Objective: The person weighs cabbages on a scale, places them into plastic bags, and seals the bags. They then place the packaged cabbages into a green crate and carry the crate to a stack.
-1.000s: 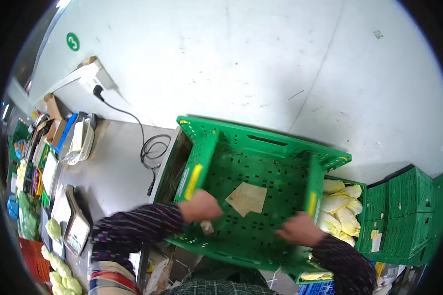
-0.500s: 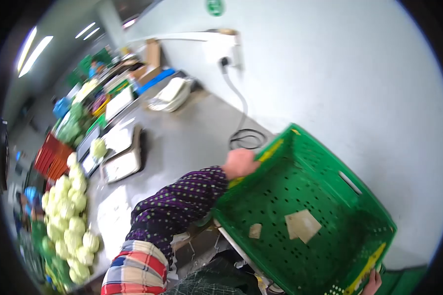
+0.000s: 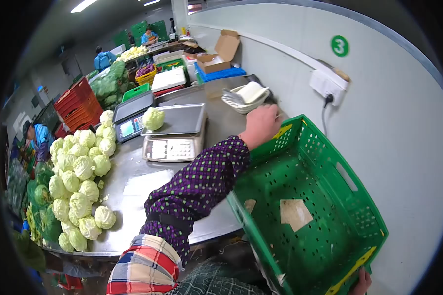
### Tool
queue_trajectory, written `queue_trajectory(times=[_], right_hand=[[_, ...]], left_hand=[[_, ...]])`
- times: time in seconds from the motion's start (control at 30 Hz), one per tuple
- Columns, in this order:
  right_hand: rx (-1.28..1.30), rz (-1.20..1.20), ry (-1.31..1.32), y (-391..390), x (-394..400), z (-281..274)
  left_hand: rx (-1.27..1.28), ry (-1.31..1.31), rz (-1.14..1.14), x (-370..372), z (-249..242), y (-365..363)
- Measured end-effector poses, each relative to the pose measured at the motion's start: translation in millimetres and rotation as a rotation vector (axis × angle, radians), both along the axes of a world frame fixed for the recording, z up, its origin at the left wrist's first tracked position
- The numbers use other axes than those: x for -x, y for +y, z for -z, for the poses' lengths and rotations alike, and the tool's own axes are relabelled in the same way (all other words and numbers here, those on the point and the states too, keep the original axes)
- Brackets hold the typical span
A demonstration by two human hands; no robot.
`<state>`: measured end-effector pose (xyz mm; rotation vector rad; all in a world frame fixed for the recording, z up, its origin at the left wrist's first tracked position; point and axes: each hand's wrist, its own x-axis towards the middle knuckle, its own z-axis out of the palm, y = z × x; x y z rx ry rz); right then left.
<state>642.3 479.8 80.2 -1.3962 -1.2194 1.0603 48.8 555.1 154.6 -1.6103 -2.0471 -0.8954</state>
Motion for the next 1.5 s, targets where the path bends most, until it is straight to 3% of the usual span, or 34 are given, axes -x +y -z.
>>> queue_trajectory(times=[0.07,0.17,0.23,0.27,0.33,0.43,0.5,0.57,0.7,0.83,0.87,0.93,1.07,1.13,1.17,1.23,1.3,1.33,1.4,1.43,1.5], right_hand=[[0.005,-0.057,0.012,16.4,54.5,-5.2],[-0.005,-0.171,-0.011,18.4,89.6,-22.5],[0.239,-0.16,-0.357,14.8,119.0,-54.8],[0.24,-0.17,-0.372,19.1,120.7,-52.4],[-0.198,-0.144,-0.855,37.1,113.9,-48.2],[-0.438,-0.157,-0.762,42.9,166.5,-84.9],[-0.438,-0.454,-0.488,48.5,231.1,-107.6],[-0.411,-0.645,-0.462,46.7,306.3,-112.2],[-0.445,-1.204,-0.542,-14.6,445.1,-112.3],[-0.537,-1.614,-0.631,-71.1,537.0,-104.7],[-0.511,-1.633,-0.635,-79.0,558.4,-98.9],[-0.425,-1.636,-0.612,-90.0,609.7,-82.8],[-0.194,-1.472,-0.417,-103.8,739.4,-43.7],[-0.361,-1.326,-0.418,-100.7,814.3,-34.2],[-0.475,-1.182,-0.438,-98.0,855.4,-25.8],[-0.51,-1.1,-0.35,-77.9,926.4,-6.2],[-0.312,-0.785,-0.475,-72.7,966.2,2.2],[-0.32,-0.787,-0.477,-62.6,981.5,19.3],[0.075,-0.894,-0.258,-48.1,1007.0,57.2],[0.072,-0.905,-0.271,-58.8,1004.9,52.1],[0.347,-1.02,-0.063,-84.2,978.8,19.7]], left_hand=[[-0.43,-0.268,0.185,3.3,-11.4,-38.3],[-0.282,-0.091,0.215,19.5,28.8,-144.0],[-0.107,-0.056,0.143,47.5,81.3,-219.6],[-0.011,-0.087,0.06,59.7,116.0,-257.7],[0.161,-0.129,-0.126,75.4,168.9,-339.9],[0.373,-0.179,-0.343,70.2,201.8,-445.0],[0.475,-0.18,-0.364,62.7,215.6,-473.8],[0.555,-0.167,-0.395,52.9,233.8,-479.7],[0.579,-0.218,-0.544,51.8,259.3,-447.9],[0.541,-0.251,-0.443,49.0,228.5,-446.1],[0.423,-0.21,-0.394,45.9,228.1,-454.9],[0.531,-0.279,-0.261,46.2,215.6,-475.9],[0.441,-0.258,-0.044,59.8,243.0,-504.3],[0.516,-0.344,0.034,64.7,249.3,-509.3],[0.572,-0.294,0.062,63.8,280.5,-512.1],[0.728,-0.254,0.075,62.6,275.0,-509.9],[0.378,-0.177,-0.01,54.7,282.2,-515.6],[0.37,-0.178,-0.013,50.8,292.2,-515.1],[0.285,-0.104,-0.079,41.5,312.4,-509.6],[0.279,-0.116,-0.09,38.8,319.8,-508.7],[0.281,-0.06,-0.143,33.0,330.6,-503.4]])
